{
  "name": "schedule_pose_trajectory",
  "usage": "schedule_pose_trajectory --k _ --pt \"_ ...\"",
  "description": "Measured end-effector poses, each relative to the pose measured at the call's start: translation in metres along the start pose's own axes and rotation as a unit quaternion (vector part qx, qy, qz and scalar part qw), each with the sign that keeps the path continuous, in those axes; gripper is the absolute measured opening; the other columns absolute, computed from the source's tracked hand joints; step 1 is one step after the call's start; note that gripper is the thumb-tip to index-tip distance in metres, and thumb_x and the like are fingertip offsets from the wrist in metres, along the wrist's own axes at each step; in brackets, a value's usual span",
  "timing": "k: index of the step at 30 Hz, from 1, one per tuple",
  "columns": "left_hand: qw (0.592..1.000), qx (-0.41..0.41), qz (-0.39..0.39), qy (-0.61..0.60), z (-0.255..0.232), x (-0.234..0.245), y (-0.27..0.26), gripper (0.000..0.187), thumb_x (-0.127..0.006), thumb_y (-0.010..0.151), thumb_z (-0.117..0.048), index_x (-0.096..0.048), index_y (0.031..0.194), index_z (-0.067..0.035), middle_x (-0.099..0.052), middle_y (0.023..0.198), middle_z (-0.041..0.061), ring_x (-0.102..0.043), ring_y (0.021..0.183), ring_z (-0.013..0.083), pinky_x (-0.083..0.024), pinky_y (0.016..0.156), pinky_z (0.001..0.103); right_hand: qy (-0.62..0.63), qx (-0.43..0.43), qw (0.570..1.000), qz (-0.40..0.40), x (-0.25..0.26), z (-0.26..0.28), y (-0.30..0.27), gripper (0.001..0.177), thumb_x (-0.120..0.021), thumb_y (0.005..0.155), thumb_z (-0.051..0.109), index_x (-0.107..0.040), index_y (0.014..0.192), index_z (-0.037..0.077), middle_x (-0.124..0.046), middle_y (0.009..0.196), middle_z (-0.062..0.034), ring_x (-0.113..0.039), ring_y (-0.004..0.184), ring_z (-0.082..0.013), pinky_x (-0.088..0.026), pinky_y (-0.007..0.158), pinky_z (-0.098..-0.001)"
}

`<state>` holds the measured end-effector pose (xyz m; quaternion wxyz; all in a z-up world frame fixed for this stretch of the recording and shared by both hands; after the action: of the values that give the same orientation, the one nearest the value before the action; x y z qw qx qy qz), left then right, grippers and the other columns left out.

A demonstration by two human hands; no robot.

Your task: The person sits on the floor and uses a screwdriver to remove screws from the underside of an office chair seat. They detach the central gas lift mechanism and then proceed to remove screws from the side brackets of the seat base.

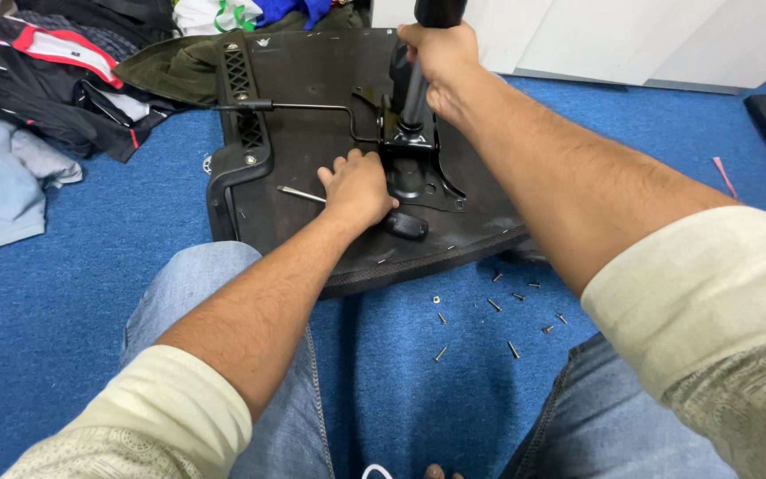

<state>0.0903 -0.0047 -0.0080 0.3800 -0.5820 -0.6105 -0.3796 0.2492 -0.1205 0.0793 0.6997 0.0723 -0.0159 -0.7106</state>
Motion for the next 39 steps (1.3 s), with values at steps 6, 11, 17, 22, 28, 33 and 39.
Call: schedule_pose_trajectory --k 6,11,17,22,28,33,39 --pt "1.0 -0.002 0.015 -0.009 -0.005 0.005 -0.001 0.068 -0.091 0.072 -0.029 -0.059 0.127 -0.005 -0.058 0.134 0.015 -0.053 0.128 0.0363 -0.038 0.104 0.056 0.071 -0.03 0.996 -0.043 0.019 0.004 -0.001 0.014 -0.081 0.08 0.0 -0.067 0.083 0.003 -0.064 0.074 -0.0052 -0.059 0.064 -0.0156 -0.051 0.06 -0.0321" --pt "0.995 0.015 0.064 -0.073 -0.013 -0.004 0.005 0.062 -0.074 0.081 -0.01 -0.049 0.137 -0.002 -0.059 0.137 0.019 -0.055 0.132 0.0386 -0.041 0.108 0.056 0.089 -0.047 0.993 -0.053 0.039 0.009 -0.008 0.017 -0.08 0.084 -0.001 -0.064 0.088 0.003 -0.062 0.081 -0.0056 -0.058 0.069 -0.0162 -0.051 0.064 -0.0316" --pt "0.995 0.011 0.064 -0.077 -0.025 0.011 0.004 0.069 -0.075 0.078 -0.007 -0.045 0.14 0.002 -0.057 0.137 0.022 -0.057 0.128 0.0391 -0.05 0.102 0.048 0.151 -0.07 0.986 -0.032 0.057 0.024 -0.016 0.014 -0.076 0.088 -0.001 -0.063 0.092 0.003 -0.063 0.087 -0.0077 -0.061 0.075 -0.0186 -0.056 0.073 -0.032" --pt "0.996 -0.01 0.069 -0.06 -0.036 0.028 -0.001 0.077 -0.083 0.074 -0.012 -0.045 0.14 0.002 -0.057 0.137 0.021 -0.061 0.124 0.0373 -0.053 0.098 0.043 0.183 -0.089 0.979 -0.005 0.08 0.028 -0.022 0.017 -0.075 0.092 0.004 -0.059 0.098 0.008 -0.061 0.094 -0.0059 -0.061 0.084 -0.0197 -0.055 0.081 -0.0368" --pt "0.997 -0.039 0.036 -0.052 -0.053 0.044 -0.004 0.072 -0.083 0.074 -0.012 -0.051 0.137 0.002 -0.06 0.135 0.02 -0.065 0.121 0.0356 -0.055 0.096 0.043 0.235 -0.105 0.966 0.005 0.11 0.031 -0.027 0.017 -0.073 0.094 0.006 -0.058 0.101 0.011 -0.059 0.101 -0.0061 -0.06 0.094 -0.0209 -0.055 0.09 -0.0426" --pt "0.996 -0.037 0.048 -0.068 -0.069 0.056 -0.007 0.047 -0.091 0.067 -0.014 -0.072 0.107 0.0 -0.072 0.113 0.018 -0.069 0.108 0.0349 -0.056 0.089 0.043 0.268 -0.105 0.957 -0.024 0.145 0.033 -0.039 0.011 -0.07 0.097 0.01 -0.059 0.099 0.009 -0.059 0.102 -0.008 -0.059 0.096 -0.0222 -0.054 0.095 -0.0483" --pt "0.973 -0.007 0.066 -0.22 -0.087 0.076 -0.006 0.015 -0.077 0.074 -0.002 -0.075 0.089 0.002 -0.078 0.084 0.016 -0.078 0.067 0.0291 -0.061 0.057 0.038 0.306 -0.067 0.95 -0.009 0.188 0.041 -0.058 0.014 -0.066 0.106 0.019 -0.059 0.099 0.008 -0.06 0.096 -0.0063 -0.061 0.098 -0.0237 -0.052 0.103 -0.0551"
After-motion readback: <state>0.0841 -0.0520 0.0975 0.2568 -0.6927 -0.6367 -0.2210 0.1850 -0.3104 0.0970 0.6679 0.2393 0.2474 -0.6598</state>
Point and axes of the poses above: each hand's wrist, its own y-axis towards the middle knuckle, its own x-axis out of the back of the hand, z = x × y, the point moved 9 cm from there along y, towards the middle knuckle
